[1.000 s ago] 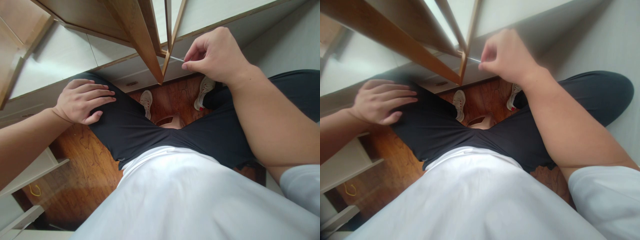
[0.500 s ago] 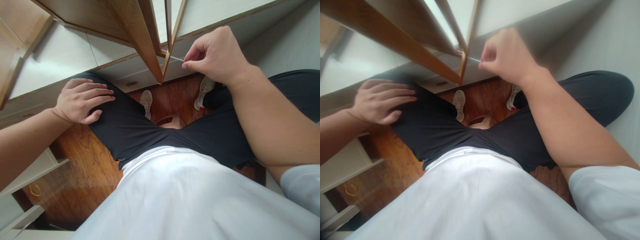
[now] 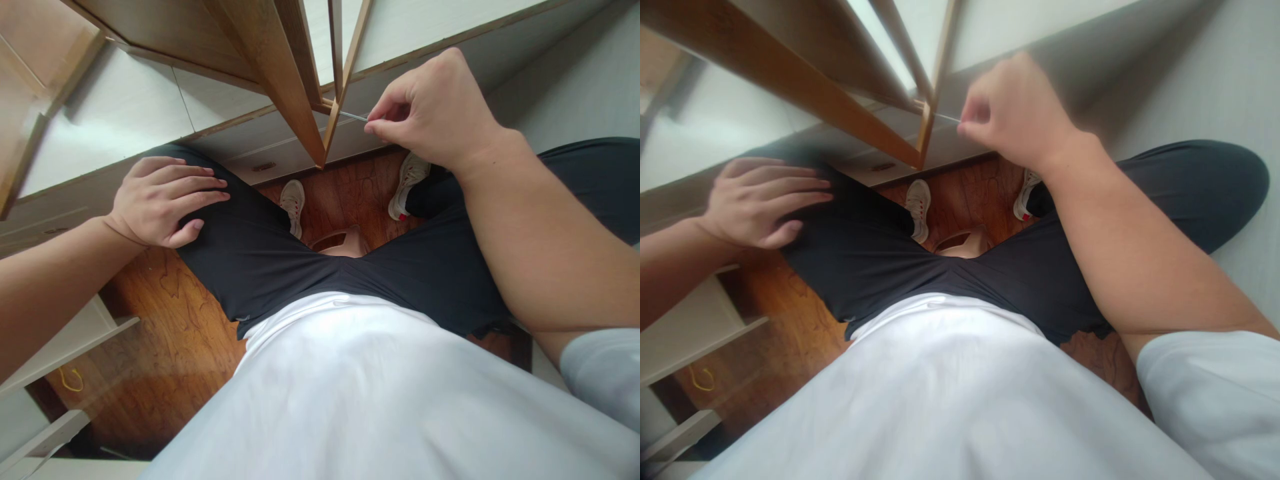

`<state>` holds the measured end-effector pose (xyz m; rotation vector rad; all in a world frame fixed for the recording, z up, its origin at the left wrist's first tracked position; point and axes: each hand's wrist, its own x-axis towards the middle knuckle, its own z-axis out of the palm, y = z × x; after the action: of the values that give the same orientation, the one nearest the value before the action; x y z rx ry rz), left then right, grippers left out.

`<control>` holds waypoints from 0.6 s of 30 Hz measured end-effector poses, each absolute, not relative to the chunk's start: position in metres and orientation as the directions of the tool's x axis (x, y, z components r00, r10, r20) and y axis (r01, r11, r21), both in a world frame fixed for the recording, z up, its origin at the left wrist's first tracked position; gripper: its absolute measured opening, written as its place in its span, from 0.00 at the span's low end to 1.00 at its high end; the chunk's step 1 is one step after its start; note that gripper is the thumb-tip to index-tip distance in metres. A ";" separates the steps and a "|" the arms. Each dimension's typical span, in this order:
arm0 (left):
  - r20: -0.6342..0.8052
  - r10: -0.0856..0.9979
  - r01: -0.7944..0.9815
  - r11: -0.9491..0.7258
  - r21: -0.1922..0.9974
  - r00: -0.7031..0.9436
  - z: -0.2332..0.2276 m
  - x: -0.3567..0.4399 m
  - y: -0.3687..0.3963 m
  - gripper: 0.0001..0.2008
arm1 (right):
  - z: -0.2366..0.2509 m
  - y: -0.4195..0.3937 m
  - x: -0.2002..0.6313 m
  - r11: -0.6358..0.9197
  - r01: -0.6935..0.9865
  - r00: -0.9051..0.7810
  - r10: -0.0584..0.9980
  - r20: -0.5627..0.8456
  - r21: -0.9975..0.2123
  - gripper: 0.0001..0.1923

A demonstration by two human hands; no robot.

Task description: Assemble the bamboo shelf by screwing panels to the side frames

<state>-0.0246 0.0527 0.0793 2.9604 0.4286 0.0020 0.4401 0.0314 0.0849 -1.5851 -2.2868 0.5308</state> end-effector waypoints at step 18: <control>-0.011 0.282 0.281 -0.947 0.159 0.959 0.080 -0.023 0.052 0.30 | 0.087 0.032 0.439 0.257 0.784 -0.321 0.947 -0.015 -0.565 0.07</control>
<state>-0.0231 0.0520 0.0803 2.9514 0.4268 0.0184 0.4395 0.0318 0.0873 -1.5893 -2.2071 0.6957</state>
